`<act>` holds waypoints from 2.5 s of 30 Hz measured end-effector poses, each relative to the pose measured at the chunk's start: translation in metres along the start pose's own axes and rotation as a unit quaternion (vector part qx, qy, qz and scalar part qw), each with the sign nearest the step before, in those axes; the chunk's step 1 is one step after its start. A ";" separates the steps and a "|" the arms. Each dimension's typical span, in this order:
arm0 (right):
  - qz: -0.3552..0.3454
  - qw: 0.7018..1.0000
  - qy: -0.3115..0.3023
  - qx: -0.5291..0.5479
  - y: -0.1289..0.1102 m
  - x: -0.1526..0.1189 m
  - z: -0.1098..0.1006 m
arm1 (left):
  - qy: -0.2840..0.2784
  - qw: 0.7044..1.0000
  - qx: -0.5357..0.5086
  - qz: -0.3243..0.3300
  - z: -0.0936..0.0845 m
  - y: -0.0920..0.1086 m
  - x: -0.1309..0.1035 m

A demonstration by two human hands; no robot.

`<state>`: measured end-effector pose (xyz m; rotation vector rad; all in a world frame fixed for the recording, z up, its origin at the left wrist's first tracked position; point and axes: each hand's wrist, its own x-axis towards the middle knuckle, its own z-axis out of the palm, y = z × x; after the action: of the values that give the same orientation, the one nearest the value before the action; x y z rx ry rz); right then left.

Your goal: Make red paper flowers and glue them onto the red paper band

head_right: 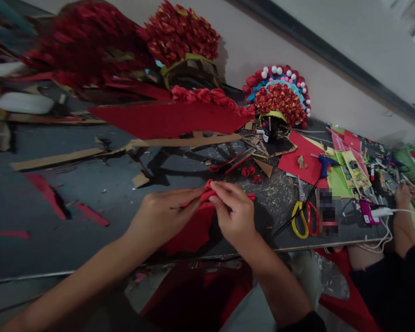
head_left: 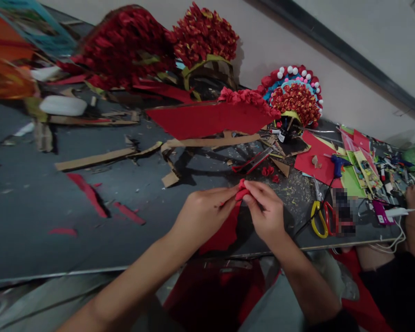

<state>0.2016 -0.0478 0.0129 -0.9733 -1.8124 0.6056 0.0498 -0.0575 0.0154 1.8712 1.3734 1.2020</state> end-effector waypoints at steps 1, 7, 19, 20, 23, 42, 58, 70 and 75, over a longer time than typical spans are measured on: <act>-0.020 1.000 0.005 -0.017 0.003 0.000 -0.001 | -0.031 0.999 -0.037 -0.026 -0.001 0.003 0.001; -0.136 0.985 0.060 -0.085 0.010 0.006 -0.022 | -0.140 0.898 -0.367 -0.197 0.003 0.020 0.003; -0.167 0.957 -0.123 -0.204 -0.013 0.001 -0.025 | -0.071 0.914 -0.359 -0.178 0.015 0.015 0.006; -0.151 0.952 -0.152 -0.217 -0.014 0.001 -0.026 | -0.066 0.925 -0.334 -0.170 0.014 0.014 0.007; -0.120 0.945 -0.213 -0.216 -0.012 0.002 -0.028 | -0.063 0.946 -0.279 -0.154 0.012 0.012 0.009; -0.116 0.982 -0.133 -0.067 -0.004 0.005 -0.041 | -0.160 0.722 -0.596 -0.313 0.035 0.013 -0.011; -0.059 0.956 -0.240 -0.157 -0.016 0.005 -0.033 | -0.025 0.824 -0.482 -0.296 0.036 0.010 -0.007; -0.079 0.963 -0.172 -0.194 0.009 0.000 -0.021 | 0.017 0.847 -0.437 -0.302 0.038 0.012 -0.001; -0.093 0.948 -0.181 -0.246 0.007 -0.002 -0.020 | 0.010 0.807 -0.487 -0.335 0.036 0.013 0.000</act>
<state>0.2227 -0.0460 0.0153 -1.0409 -2.4261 0.2193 0.0872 -0.0591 0.0093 0.5727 0.9537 1.1733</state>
